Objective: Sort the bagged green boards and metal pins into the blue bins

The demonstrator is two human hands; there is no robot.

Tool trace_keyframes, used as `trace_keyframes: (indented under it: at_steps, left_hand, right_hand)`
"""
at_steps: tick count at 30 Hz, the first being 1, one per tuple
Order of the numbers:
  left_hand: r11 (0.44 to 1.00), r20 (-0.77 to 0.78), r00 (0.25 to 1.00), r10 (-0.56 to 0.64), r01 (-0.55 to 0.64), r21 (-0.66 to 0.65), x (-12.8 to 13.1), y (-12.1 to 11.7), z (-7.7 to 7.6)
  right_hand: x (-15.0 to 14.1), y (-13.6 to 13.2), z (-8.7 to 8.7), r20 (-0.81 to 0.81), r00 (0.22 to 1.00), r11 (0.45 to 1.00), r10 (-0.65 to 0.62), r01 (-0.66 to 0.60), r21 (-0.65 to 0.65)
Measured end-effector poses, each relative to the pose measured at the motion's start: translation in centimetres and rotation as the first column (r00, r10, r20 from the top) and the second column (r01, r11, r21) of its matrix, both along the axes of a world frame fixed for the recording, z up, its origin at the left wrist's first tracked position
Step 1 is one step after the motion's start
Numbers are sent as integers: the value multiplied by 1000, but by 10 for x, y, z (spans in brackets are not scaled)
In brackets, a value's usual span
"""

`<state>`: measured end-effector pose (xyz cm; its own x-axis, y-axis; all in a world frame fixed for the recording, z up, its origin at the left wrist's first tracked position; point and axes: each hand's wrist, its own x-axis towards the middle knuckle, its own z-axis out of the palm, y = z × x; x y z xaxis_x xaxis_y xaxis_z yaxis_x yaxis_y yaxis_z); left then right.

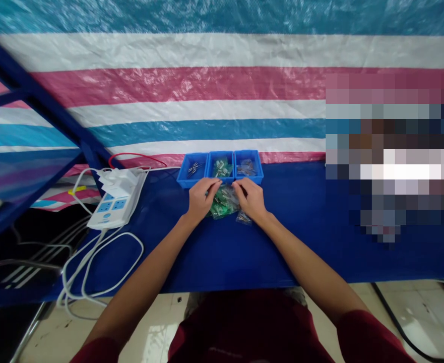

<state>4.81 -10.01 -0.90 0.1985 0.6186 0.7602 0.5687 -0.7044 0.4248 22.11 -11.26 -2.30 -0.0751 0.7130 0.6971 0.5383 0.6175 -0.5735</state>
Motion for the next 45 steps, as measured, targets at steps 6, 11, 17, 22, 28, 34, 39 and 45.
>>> trace_keyframes:
  at_steps: [6, 11, 17, 22, 28, 34, 39, 45]
  left_hand:
    - [999, -15, 999, -30, 30, 45, 3, 17, 9]
    - [994, -56, 993, -108, 109, 26, 1, 13, -3]
    - [996, -82, 995, -62, 67, 62, -4, 5, -7]
    - [999, 25, 999, -36, 37, -22, -2, 2, -4]
    - [900, 402, 912, -88, 245, -360, 4, 1, -6]
    - [891, 392, 913, -112, 267, -367, 4, 0, -5]
    - [985, 133, 991, -9, 32, -169, -3, -1, 0]
    - [1000, -54, 999, 3, -4, -24, -8, 3, -3]
  right_hand:
    - [1, 0, 0, -33, 999, 999, -40, 39, -18]
    - [0, 1, -3, -2, 999, 999, -33, 33, -27]
    - [-1, 0, -1, 46, 999, 999, 21, -19, -40]
    - [-2, -1, -2, 54, 996, 997, 65, -62, -39]
    - [-4, 0, -6, 3, 998, 998, 57, -57, -36]
    - [-6, 0, -5, -2, 998, 998, 63, -63, -19]
    - [-4, -1, -4, -10, 999, 999, 32, -33, -34]
    - [-4, -2, -3, -14, 999, 999, 38, -38, -32]
